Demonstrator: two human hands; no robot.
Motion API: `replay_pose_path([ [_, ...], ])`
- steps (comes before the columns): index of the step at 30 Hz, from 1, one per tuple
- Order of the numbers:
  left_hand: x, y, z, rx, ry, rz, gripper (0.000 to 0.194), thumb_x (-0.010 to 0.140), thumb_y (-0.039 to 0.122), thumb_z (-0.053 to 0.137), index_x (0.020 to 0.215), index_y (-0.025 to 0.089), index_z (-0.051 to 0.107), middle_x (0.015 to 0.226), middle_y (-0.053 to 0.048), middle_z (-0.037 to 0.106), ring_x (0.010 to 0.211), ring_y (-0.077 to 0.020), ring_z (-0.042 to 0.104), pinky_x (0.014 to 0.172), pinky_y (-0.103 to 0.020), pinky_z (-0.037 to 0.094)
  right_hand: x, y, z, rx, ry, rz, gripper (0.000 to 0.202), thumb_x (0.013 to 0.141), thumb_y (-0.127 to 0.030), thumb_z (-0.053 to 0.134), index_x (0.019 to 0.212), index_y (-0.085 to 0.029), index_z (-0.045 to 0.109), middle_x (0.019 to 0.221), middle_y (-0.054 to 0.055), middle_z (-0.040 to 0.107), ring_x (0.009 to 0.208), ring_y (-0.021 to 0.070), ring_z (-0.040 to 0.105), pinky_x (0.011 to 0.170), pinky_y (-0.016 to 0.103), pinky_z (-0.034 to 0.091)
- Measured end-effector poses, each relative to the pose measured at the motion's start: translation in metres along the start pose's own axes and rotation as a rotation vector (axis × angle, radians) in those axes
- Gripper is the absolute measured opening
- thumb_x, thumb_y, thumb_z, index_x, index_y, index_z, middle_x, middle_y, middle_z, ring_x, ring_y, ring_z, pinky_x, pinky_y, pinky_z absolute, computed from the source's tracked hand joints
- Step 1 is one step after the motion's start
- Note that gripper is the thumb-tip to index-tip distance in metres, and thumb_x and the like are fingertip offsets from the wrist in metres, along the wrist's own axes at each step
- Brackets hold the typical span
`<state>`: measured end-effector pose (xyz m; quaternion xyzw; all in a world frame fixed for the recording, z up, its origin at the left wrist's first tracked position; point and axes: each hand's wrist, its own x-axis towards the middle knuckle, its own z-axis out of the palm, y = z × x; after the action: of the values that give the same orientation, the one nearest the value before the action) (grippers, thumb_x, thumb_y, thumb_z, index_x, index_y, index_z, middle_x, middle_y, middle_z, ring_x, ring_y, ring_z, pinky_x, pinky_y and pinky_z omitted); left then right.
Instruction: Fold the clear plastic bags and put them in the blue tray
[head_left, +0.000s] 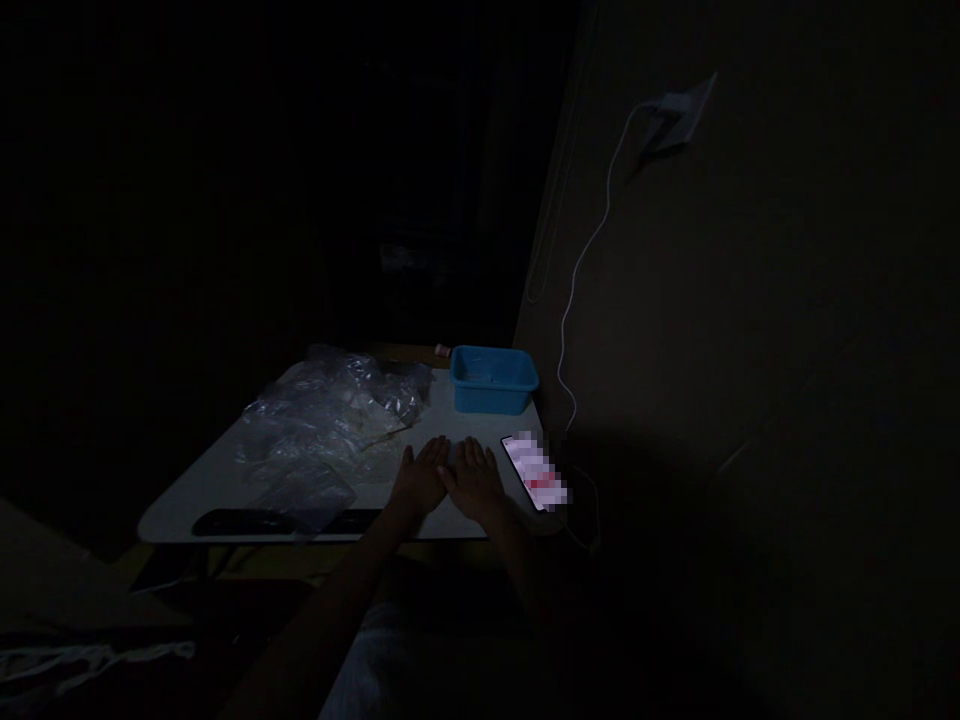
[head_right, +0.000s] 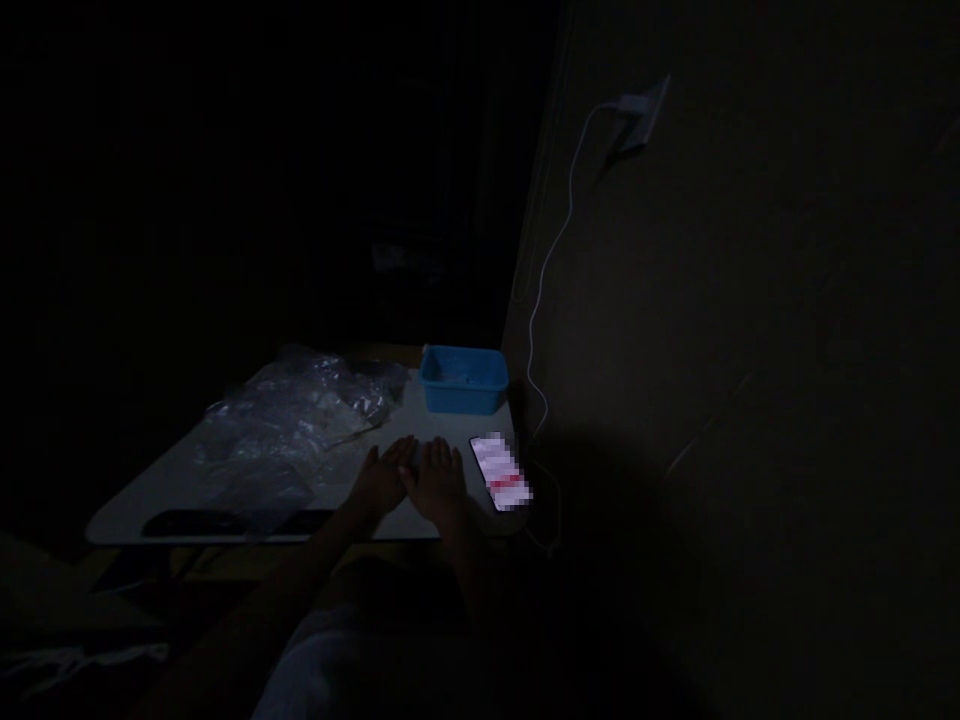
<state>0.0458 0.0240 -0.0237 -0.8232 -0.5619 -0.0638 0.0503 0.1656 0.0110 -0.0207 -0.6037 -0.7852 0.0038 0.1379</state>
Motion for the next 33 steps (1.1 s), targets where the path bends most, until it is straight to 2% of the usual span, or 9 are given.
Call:
replay_pose_path([
  [14, -0.0007, -0.0002, 0.0023, 0.02, 0.053, -0.045, 0.051, 0.082, 0.027, 0.027, 0.131, 0.013, 0.032, 0.139, -0.01, 0.028, 0.127, -0.0229, 0.023, 0.1, -0.044, 0.02, 0.0, -0.0005, -0.0003, 0.02, 0.0, 0.016, 0.068, 0.086, -0.051, 0.014, 0.131, -0.001, 0.029, 0.137, 0.018, 0.027, 0.129, 0.0235, 0.017, 0.103, 0.04, 0.008],
  [23, -0.0013, 0.0017, -0.0028, 0.026, 0.021, -0.052, 0.052, 0.082, 0.025, 0.028, 0.131, 0.01, 0.03, 0.139, -0.01, 0.027, 0.127, -0.0228, 0.023, 0.1, -0.044, 0.02, 0.0015, 0.0003, 0.0009, 0.052, 0.015, 0.029, 0.07, 0.085, -0.052, 0.019, 0.13, 0.001, 0.028, 0.136, 0.02, 0.027, 0.128, 0.0253, 0.017, 0.103, 0.04, 0.009],
  [33, -0.0005, -0.0004, 0.0024, 0.015, 0.037, -0.041, 0.052, 0.081, 0.025, 0.028, 0.131, 0.009, 0.031, 0.139, -0.011, 0.027, 0.127, -0.0238, 0.024, 0.1, -0.046, 0.02, 0.0018, 0.0011, 0.0026, 0.048, 0.021, 0.029, 0.07, 0.085, -0.052, 0.018, 0.13, 0.0, 0.029, 0.136, 0.019, 0.027, 0.128, 0.0248, 0.018, 0.103, 0.04, 0.009],
])
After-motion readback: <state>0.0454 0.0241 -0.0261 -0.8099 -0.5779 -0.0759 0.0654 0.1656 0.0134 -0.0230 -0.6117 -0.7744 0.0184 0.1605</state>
